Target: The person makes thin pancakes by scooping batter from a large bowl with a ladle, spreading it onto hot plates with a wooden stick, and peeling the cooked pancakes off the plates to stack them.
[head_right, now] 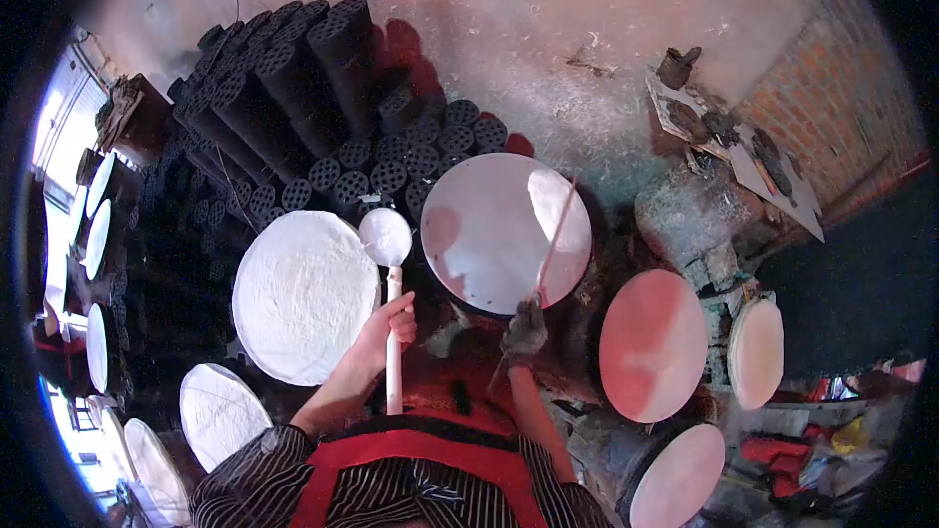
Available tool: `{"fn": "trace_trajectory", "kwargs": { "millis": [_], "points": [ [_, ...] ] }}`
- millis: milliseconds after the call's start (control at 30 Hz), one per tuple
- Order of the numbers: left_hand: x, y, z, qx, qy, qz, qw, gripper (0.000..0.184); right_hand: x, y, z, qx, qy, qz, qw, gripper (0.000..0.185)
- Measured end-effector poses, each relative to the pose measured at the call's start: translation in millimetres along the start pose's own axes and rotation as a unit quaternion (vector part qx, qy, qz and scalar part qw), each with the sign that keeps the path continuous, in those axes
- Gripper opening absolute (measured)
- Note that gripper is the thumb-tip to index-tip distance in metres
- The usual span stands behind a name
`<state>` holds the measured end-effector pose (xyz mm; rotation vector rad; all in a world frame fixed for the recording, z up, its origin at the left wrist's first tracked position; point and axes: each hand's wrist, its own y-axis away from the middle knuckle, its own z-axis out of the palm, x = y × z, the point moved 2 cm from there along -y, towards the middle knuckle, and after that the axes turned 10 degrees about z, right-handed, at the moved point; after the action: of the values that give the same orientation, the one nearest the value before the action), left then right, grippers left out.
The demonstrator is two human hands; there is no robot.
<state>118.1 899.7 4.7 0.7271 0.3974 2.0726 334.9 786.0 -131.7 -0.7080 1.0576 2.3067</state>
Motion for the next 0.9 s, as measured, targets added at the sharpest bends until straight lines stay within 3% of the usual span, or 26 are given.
{"fn": "trace_trajectory", "kwargs": {
  "millis": [33, 100, 167, 233, 300, 333, 367, 433, 500, 567, 600, 733, 833, 900],
  "points": [
    [-3, 7, 0, 0.013, -0.019, 0.015, 1.000, 0.018, 13, -22, -10, -0.048, -0.037, 0.055, 0.997, 0.028],
    [-6, 20, 3, 0.041, -0.061, 0.053, 0.996, 0.016, -11, -5, 57, 0.041, 0.176, -0.050, 0.982, 0.027],
    [-8, 32, 7, 0.073, -0.105, 0.102, 0.987, 0.014, -6, -39, 51, -0.008, 0.245, -0.069, 0.967, 0.027],
    [-10, 32, -7, 0.073, -0.114, 0.129, 0.982, 0.009, -16, -45, 42, -0.072, 0.269, -0.012, 0.960, 0.028],
    [-14, 39, -13, 0.102, -0.129, 0.166, 0.972, 0.009, -54, -2, 44, -0.150, 0.248, 0.121, 0.949, 0.030],
    [-16, 42, -15, 0.118, -0.143, 0.176, 0.967, 0.010, -73, 18, 43, -0.087, 0.326, 0.116, 0.934, 0.031],
    [-19, 48, -15, 0.137, -0.147, 0.192, 0.960, 0.009, -83, 24, 27, -0.085, 0.346, 0.103, 0.929, 0.031],
    [-25, 58, -18, 0.162, -0.150, 0.200, 0.955, 0.010, -61, -34, -59, -0.117, 0.179, 0.009, 0.977, 0.032],
    [-38, 61, -24, 0.170, -0.132, 0.209, 0.954, 0.009, -83, -32, -58, -0.090, 0.165, 0.120, 0.975, 0.032],
    [-55, 63, -27, 0.177, -0.107, 0.210, 0.956, 0.009, -84, -46, -51, -0.083, 0.253, 0.077, 0.961, 0.033],
    [-64, 63, -27, 0.179, -0.091, 0.207, 0.958, 0.009, -71, -61, -41, -0.090, 0.342, -0.023, 0.935, 0.034],
    [-98, 63, -23, 0.191, -0.034, 0.190, 0.963, 0.009, -62, -74, -21, -0.173, 0.459, -0.144, 0.860, 0.040],
    [-113, 64, -21, 0.215, -0.038, 0.197, 0.956, 0.008, -100, -49, -33, -0.260, 0.410, 0.053, 0.873, 0.033],
    [-121, 70, -17, 0.250, -0.062, 0.210, 0.943, 0.008, -133, -55, -55, -0.313, 0.169, 0.340, 0.871, 0.030]
  ]
}}
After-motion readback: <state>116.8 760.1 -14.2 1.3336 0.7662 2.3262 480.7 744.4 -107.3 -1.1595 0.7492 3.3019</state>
